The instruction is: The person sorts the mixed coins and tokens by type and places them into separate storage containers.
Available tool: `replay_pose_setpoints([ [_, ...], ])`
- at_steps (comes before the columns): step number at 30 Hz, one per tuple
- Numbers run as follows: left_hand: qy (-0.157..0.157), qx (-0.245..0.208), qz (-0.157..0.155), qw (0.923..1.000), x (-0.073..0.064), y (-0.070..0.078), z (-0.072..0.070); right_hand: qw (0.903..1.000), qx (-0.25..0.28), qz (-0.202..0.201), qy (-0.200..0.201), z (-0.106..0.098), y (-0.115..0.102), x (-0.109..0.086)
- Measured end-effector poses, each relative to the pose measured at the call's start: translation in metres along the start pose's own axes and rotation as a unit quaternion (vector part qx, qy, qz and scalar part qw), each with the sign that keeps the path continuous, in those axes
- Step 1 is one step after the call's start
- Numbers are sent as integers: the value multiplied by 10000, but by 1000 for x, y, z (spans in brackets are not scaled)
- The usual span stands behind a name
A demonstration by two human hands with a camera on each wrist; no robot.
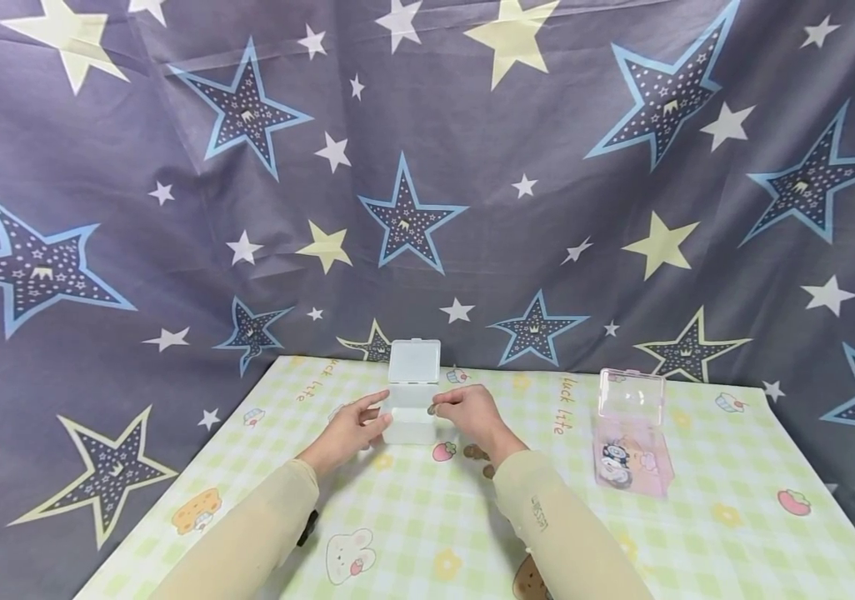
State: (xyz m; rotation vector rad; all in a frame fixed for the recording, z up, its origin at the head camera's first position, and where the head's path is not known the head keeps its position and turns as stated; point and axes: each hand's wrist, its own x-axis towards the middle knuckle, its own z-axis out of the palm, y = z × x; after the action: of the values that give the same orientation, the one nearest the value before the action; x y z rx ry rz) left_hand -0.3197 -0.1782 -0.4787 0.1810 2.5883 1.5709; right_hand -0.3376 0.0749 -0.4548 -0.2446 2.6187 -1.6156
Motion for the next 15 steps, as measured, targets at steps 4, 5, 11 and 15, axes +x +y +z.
replay_pose_setpoints([
  [4, -2, -57, -25, 10000, 1, -1, 0, 10000, -2, 7, 2, -1, 0, 0],
  [5, -4, -62, -30, 10000, 1, -1, 0, 10000, 7, 35, 9, -1, 0, 0],
  [11, 10, -27, 54, 10000, 2, -1, 0, 9995, 205, 226, -50, -4, -1, 0],
  [15, -8, -57, 52, 10000, 2, -2, 0, 9996, 100, 224, -101, -9, 0, 0],
])
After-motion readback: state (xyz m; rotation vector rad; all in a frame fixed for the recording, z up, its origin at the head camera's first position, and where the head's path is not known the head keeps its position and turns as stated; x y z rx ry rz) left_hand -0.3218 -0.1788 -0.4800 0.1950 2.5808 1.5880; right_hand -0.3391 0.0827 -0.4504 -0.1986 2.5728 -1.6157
